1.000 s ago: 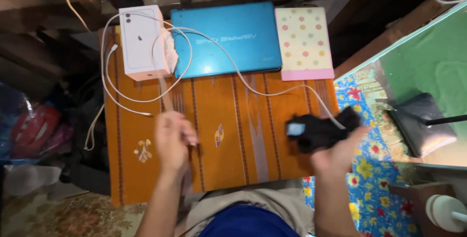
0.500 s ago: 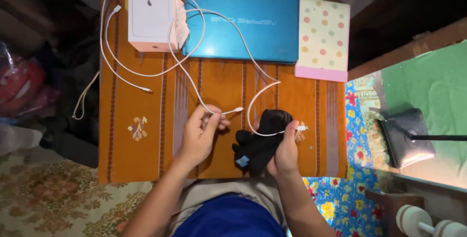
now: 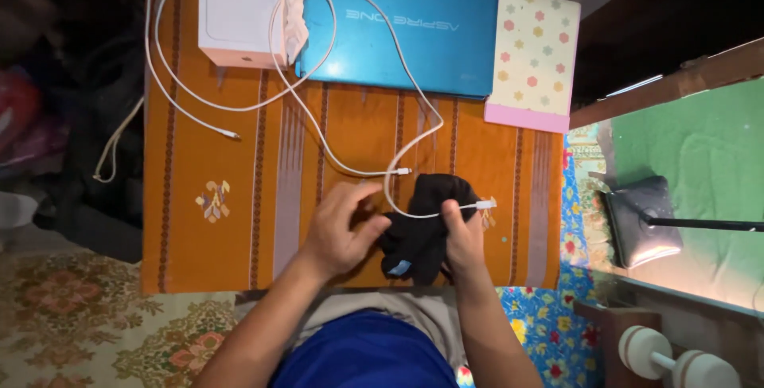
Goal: Untangle and organize various white charging cables on a desk.
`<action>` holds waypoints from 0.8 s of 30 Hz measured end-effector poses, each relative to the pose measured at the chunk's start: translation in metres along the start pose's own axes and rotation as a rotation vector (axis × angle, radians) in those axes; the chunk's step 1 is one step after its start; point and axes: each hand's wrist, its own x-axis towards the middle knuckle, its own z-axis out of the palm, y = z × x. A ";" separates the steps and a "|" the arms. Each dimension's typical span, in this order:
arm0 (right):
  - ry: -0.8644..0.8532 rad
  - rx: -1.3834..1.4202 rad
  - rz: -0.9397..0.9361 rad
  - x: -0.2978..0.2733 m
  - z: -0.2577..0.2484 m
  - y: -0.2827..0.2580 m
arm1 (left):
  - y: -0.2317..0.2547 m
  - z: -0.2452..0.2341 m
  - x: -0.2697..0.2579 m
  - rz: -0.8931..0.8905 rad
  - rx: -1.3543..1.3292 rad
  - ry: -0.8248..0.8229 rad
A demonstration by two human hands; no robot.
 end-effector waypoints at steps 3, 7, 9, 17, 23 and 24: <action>-0.065 -0.249 -0.032 -0.003 -0.012 0.011 | -0.005 0.000 -0.001 -0.068 -0.124 -0.242; -0.085 -0.369 -0.090 -0.006 -0.019 0.018 | -0.008 0.001 -0.004 -0.160 -0.127 -0.130; -0.052 -0.150 -0.027 -0.007 0.008 -0.004 | -0.008 0.003 -0.004 -0.169 -0.143 -0.093; 0.045 0.147 0.050 -0.008 0.031 -0.019 | -0.044 0.023 -0.033 -0.326 0.091 0.228; 0.042 -0.166 -0.082 -0.010 0.046 -0.021 | -0.005 0.009 -0.011 0.618 0.226 0.098; 0.036 -0.226 -0.088 -0.010 0.047 -0.022 | -0.001 0.014 -0.006 0.573 0.159 0.006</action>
